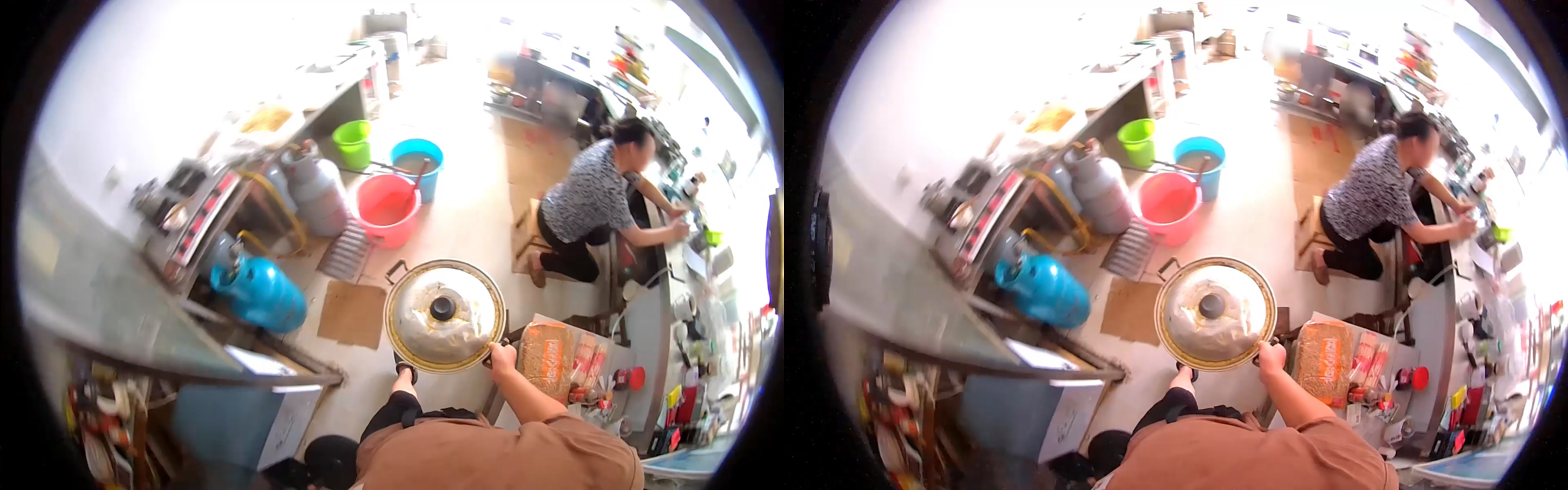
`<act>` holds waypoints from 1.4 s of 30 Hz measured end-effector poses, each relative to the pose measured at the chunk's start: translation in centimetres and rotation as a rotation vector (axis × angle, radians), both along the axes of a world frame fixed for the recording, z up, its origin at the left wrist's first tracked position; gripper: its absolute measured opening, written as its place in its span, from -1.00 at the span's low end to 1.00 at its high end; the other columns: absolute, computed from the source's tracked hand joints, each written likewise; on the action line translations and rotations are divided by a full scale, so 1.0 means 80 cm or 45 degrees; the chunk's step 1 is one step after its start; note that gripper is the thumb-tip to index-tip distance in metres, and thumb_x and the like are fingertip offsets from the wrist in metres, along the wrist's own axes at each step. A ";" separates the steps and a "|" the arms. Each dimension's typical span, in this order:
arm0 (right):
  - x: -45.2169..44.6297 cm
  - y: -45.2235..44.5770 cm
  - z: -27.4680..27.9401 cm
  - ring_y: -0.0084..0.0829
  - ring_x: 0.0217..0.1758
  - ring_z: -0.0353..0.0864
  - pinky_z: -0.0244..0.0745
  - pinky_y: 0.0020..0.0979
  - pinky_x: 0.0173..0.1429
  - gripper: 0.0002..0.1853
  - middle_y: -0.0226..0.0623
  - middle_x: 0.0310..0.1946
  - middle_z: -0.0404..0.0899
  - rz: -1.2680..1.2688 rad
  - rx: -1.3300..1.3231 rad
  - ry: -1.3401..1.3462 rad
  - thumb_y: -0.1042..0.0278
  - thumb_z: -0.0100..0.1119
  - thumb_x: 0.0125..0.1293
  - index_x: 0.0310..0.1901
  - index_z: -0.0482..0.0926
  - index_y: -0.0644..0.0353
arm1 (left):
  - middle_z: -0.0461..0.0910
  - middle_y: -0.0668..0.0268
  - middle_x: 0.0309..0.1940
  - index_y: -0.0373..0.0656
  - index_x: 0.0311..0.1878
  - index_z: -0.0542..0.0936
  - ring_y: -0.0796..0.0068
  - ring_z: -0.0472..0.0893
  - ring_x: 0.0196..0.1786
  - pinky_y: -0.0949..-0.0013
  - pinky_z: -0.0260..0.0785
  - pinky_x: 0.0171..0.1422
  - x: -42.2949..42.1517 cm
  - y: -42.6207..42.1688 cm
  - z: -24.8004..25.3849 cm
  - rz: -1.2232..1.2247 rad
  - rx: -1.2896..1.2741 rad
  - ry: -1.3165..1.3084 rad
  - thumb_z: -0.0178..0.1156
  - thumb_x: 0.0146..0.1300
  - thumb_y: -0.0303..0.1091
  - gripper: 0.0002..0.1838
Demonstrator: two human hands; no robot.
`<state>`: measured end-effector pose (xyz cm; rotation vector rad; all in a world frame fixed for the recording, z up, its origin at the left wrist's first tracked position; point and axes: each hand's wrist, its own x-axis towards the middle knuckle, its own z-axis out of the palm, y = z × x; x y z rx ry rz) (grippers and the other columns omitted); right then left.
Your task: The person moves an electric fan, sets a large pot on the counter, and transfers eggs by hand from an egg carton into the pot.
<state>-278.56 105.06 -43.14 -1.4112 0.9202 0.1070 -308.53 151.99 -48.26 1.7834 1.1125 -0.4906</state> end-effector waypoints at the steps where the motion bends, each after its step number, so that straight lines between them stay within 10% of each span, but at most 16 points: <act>1: 0.020 -0.017 -0.030 -0.47 -0.55 0.51 0.40 -0.40 -0.51 -0.85 -0.31 -0.56 0.51 -0.002 0.120 -0.087 0.39 0.21 0.03 -0.49 0.50 0.31 | 0.45 0.23 -0.42 -0.12 -0.28 0.48 0.36 0.43 -0.44 0.25 0.33 -0.45 0.033 0.003 -0.012 -0.085 -0.013 0.066 0.09 0.23 -0.25 -0.85; 9: 0.192 -0.071 -0.004 -0.44 -0.56 0.52 0.39 -0.37 -0.48 -0.75 -0.29 -0.65 0.50 -0.219 -0.362 -0.019 0.26 0.19 0.07 -0.45 0.57 0.34 | 0.47 0.26 -0.57 -0.13 -0.35 0.47 0.43 0.43 -0.59 0.31 0.33 -0.59 0.368 0.077 -0.011 -0.510 -0.034 0.395 0.08 0.24 -0.28 -0.86; 13: 0.282 -0.090 0.103 -0.49 -0.63 0.42 0.34 -0.38 -0.54 -0.80 -0.41 -0.67 0.44 -0.480 -0.245 -0.204 0.30 0.18 0.11 -0.52 0.50 0.23 | 0.40 0.31 -0.75 -0.15 -0.35 0.44 0.52 0.27 -0.83 0.46 0.11 -0.81 0.599 0.127 0.024 0.016 0.010 -0.219 0.09 0.20 -0.32 -0.88; 18: 0.413 -0.148 0.083 -0.64 -0.51 0.37 0.33 -0.49 -0.41 -0.87 -0.53 -0.56 0.40 -0.691 0.018 -0.328 0.39 0.14 0.19 -0.49 0.45 0.14 | 0.48 0.38 -0.51 -0.21 -0.13 0.52 0.60 0.42 -0.58 0.51 0.25 -0.61 0.882 0.091 0.052 -0.090 -0.043 -0.452 0.15 0.22 -0.30 -0.77; 22: 0.560 -0.194 0.056 -0.48 -0.40 0.53 0.51 -0.35 -0.34 -0.92 -0.36 -0.43 0.51 -0.646 0.106 -0.417 0.43 0.10 0.21 -0.40 0.46 0.20 | 0.61 0.23 -0.36 -0.27 -0.16 0.57 0.39 0.58 -0.30 0.34 0.46 -0.14 1.004 -0.034 0.070 -0.745 0.489 -0.609 0.23 0.12 -0.25 -0.70; 24: 0.631 -0.218 0.065 -0.47 -0.40 0.53 0.50 -0.34 -0.36 -0.92 -0.35 -0.42 0.50 -0.674 0.102 -0.290 0.43 0.09 0.20 -0.39 0.47 0.22 | 0.64 0.13 -0.25 -0.28 -0.16 0.59 0.30 0.60 -0.17 0.29 0.43 0.00 1.034 -0.081 0.074 -0.865 0.451 -0.194 0.26 0.08 -0.18 -0.63; 39: 1.166 -0.396 0.088 -0.48 -0.53 0.51 0.38 -0.43 -0.60 -0.95 -0.37 -0.48 0.52 -0.556 -0.081 -0.138 0.44 0.07 0.19 -0.36 0.49 0.21 | 0.60 -0.05 -0.18 -0.26 -0.17 0.60 0.04 0.59 -0.06 0.13 0.41 0.04 1.407 -0.193 0.026 -0.010 0.705 0.175 0.17 0.04 -0.32 -0.70; 42: 1.273 -0.428 0.070 -0.44 -0.45 0.54 0.45 -0.34 -0.55 -0.90 -0.34 -0.42 0.53 -0.497 -0.131 -0.158 0.43 0.05 0.16 -0.31 0.51 0.22 | 0.60 -0.08 -0.28 -0.32 -0.23 0.60 0.01 0.61 -0.16 0.08 0.43 -0.07 1.574 -0.195 0.002 -0.371 0.609 0.061 0.16 0.02 -0.24 -0.66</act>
